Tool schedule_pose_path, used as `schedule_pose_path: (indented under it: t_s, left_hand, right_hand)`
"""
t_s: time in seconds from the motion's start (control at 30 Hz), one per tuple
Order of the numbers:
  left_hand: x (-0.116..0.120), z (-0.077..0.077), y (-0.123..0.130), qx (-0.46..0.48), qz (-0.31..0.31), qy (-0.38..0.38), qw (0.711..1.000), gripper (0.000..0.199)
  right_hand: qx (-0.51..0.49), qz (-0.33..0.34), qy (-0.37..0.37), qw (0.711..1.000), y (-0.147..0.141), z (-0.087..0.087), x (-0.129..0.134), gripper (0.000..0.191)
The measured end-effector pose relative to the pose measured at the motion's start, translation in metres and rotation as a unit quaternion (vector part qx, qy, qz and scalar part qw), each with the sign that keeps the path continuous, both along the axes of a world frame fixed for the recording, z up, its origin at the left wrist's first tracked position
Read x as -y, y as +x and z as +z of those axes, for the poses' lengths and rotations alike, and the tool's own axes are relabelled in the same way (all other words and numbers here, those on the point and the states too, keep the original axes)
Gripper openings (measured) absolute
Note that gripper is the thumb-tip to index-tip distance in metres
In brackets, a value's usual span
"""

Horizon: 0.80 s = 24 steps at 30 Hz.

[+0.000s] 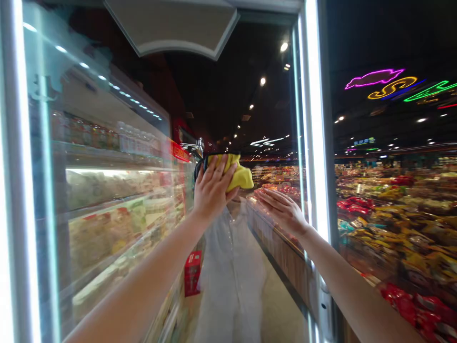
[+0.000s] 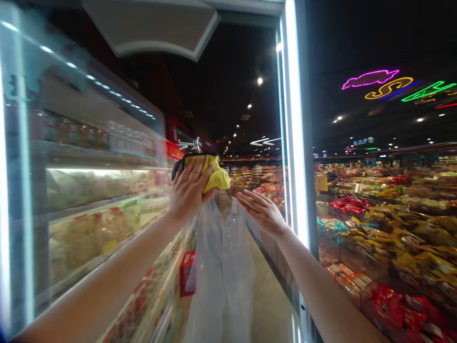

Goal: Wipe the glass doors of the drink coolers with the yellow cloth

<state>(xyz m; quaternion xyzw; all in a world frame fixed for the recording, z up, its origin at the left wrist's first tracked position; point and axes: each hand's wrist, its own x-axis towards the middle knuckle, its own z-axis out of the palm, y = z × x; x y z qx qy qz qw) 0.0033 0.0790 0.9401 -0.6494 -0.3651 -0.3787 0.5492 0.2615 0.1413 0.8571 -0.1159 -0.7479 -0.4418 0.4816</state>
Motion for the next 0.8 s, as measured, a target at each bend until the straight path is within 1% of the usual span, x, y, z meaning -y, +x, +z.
schedule_pose_path:
  t_s: [0.03, 0.07, 0.1, 0.13, 0.17, 0.2, 0.27, 0.3, 0.33, 0.37, 0.4, 0.43, 0.47, 0.53, 0.57, 0.6, 0.63, 0.67, 0.7, 0.73, 0.8]
  left_hand:
    - [-0.003, 0.011, 0.011, 0.041, 0.001, 0.009, 0.999, 0.059]
    - [-0.007, 0.018, 0.023, 0.062, -0.001, 0.014, 0.998, 0.06]
    - [-0.009, 0.02, 0.034, 0.066, -0.001, 0.013, 0.998, 0.061]
    - [-0.011, 0.018, 0.041, 0.047, -0.004, 0.008, 0.999, 0.061]
    - [-0.012, 0.01, 0.046, 0.007, -0.008, 0.001, 1.0, 0.061]
    - [-0.012, 0.0, 0.046, -0.045, -0.012, -0.007, 0.999, 0.061]
    - [-0.009, -0.025, 0.034, -0.163, -0.021, -0.018, 0.986, 0.06]
    - [-0.006, -0.036, 0.025, -0.191, -0.021, -0.018, 0.981, 0.059]
    - [-0.004, -0.042, 0.016, -0.205, -0.021, -0.019, 0.978, 0.058]
    - [-0.002, -0.044, 0.008, -0.202, -0.019, -0.021, 0.979, 0.058]
    - [-0.001, -0.041, 0.004, -0.18, -0.015, -0.021, 0.983, 0.058]
    - [-0.001, -0.033, 0.005, -0.146, -0.01, -0.019, 0.989, 0.058]
    - [-0.003, -0.023, 0.01, -0.104, -0.005, -0.016, 0.994, 0.058]
    - [-0.009, 0.001, 0.031, -0.021, 0.001, -0.006, 1.0, 0.059]
    - [-0.013, 0.011, 0.045, -0.002, -0.002, -0.003, 1.0, 0.058]
    - [-0.017, 0.017, 0.058, -0.002, -0.006, -0.008, 1.0, 0.059]
    - [-0.019, 0.019, 0.069, -0.017, -0.009, -0.016, 1.0, 0.059]
    - [-0.021, 0.016, 0.076, -0.045, -0.013, -0.025, 0.999, 0.059]
    - [-0.022, 0.009, 0.08, -0.081, -0.016, -0.034, 0.996, 0.059]
    - [-0.022, -0.001, 0.079, -0.121, -0.02, -0.041, 0.992, 0.058]
    - [-0.02, -0.022, 0.07, -0.195, -0.028, -0.045, 0.979, 0.058]
  right_hand:
    - [0.0, 0.0, 0.0, 1.0, 0.001, 0.0, 0.0, 0.057]
    - [0.001, 0.002, 0.001, 1.0, 0.002, -0.001, -0.001, 0.058]
    - [-0.002, 0.004, 0.003, 1.0, 0.003, -0.002, -0.002, 0.057]
    - [-0.009, 0.009, 0.006, 1.0, 0.005, -0.003, -0.003, 0.056]
    - [-0.02, 0.016, 0.01, 1.0, 0.007, -0.005, -0.004, 0.054]
    - [-0.03, 0.024, 0.014, 0.999, 0.009, -0.007, -0.005, 0.052]
    - [-0.042, 0.033, 0.019, 0.998, 0.013, -0.011, -0.007, 0.052]
    - [-0.046, 0.035, 0.019, 0.998, 0.016, -0.013, -0.008, 0.054]
    - [-0.05, 0.036, 0.019, 0.998, 0.017, -0.015, -0.008, 0.057]
    - [-0.056, 0.037, 0.018, 0.998, 0.019, -0.016, -0.008, 0.06]
    - [-0.067, 0.038, 0.019, 0.997, 0.019, -0.017, -0.008, 0.062]
    - [-0.077, 0.04, 0.021, 0.996, 0.02, -0.017, -0.008, 0.062]
    - [-0.084, 0.04, 0.02, 0.995, 0.02, -0.017, -0.009, 0.061]
    - [-0.091, 0.037, 0.01, 0.995, 0.021, -0.017, -0.01, 0.057]
    - [-0.09, 0.036, 0.004, 0.995, 0.021, -0.017, -0.01, 0.056]
    - [-0.088, 0.036, 0.0, 0.995, 0.022, -0.017, -0.011, 0.057]
    - [-0.087, 0.036, -0.001, 0.996, 0.024, -0.018, -0.011, 0.058]
    - [-0.091, 0.038, 0.003, 0.995, 0.026, -0.02, -0.012, 0.06]
    - [-0.098, 0.04, 0.006, 0.994, 0.029, -0.021, -0.012, 0.061]
    - [-0.103, 0.041, 0.008, 0.994, 0.032, -0.023, -0.011, 0.062]
    - [-0.113, 0.041, 0.003, 0.993, 0.038, -0.026, -0.01, 0.062]
